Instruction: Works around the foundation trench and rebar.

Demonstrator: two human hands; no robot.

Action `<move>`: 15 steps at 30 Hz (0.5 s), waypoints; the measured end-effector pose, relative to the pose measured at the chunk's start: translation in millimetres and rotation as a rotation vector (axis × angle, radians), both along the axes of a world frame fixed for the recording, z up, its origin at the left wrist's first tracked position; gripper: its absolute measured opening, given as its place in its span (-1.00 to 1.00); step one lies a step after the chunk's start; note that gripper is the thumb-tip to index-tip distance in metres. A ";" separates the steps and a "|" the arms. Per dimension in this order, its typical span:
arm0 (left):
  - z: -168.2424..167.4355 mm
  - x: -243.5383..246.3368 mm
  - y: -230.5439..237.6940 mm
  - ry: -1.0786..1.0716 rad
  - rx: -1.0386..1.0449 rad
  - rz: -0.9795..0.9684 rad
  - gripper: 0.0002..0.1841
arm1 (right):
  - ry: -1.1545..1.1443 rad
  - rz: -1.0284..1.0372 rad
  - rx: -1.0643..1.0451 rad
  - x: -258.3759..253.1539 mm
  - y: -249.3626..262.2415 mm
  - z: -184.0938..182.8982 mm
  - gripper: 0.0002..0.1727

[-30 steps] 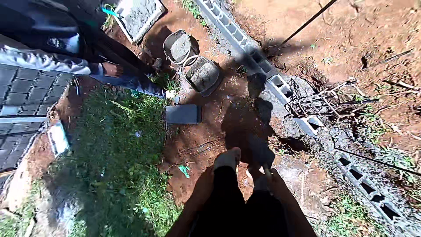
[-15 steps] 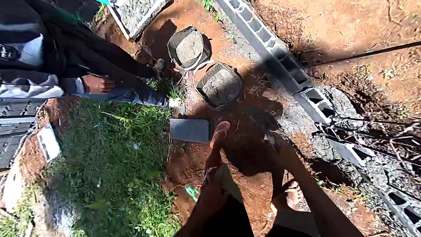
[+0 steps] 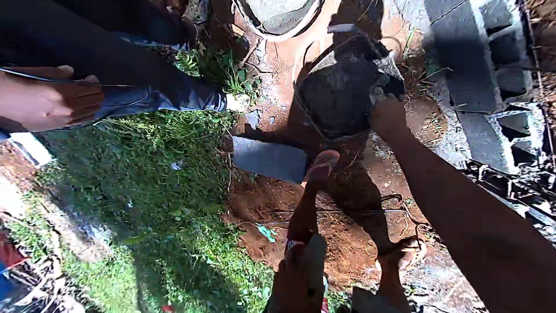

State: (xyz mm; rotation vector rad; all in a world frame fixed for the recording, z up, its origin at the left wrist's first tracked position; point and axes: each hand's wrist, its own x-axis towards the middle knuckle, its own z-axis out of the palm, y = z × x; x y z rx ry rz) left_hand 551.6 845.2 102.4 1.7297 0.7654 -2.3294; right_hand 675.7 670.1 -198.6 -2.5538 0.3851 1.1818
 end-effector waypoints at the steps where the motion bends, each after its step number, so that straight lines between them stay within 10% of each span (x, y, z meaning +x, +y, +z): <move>1: -8.3 -24.8 15.5 -0.055 -0.030 -0.012 -0.26 | 0.039 -0.009 -0.010 -2.9 16.8 -5.1 -0.35; 5: -46.7 -159.9 73.5 -0.506 -0.143 -0.140 -0.16 | 0.164 -0.164 0.140 -20.6 59.3 -12.8 -0.52; 15: -52.7 -135.0 70.0 -0.492 -0.139 -0.257 -0.12 | 0.289 -0.952 0.901 -77.3 -19.0 -31.6 -0.54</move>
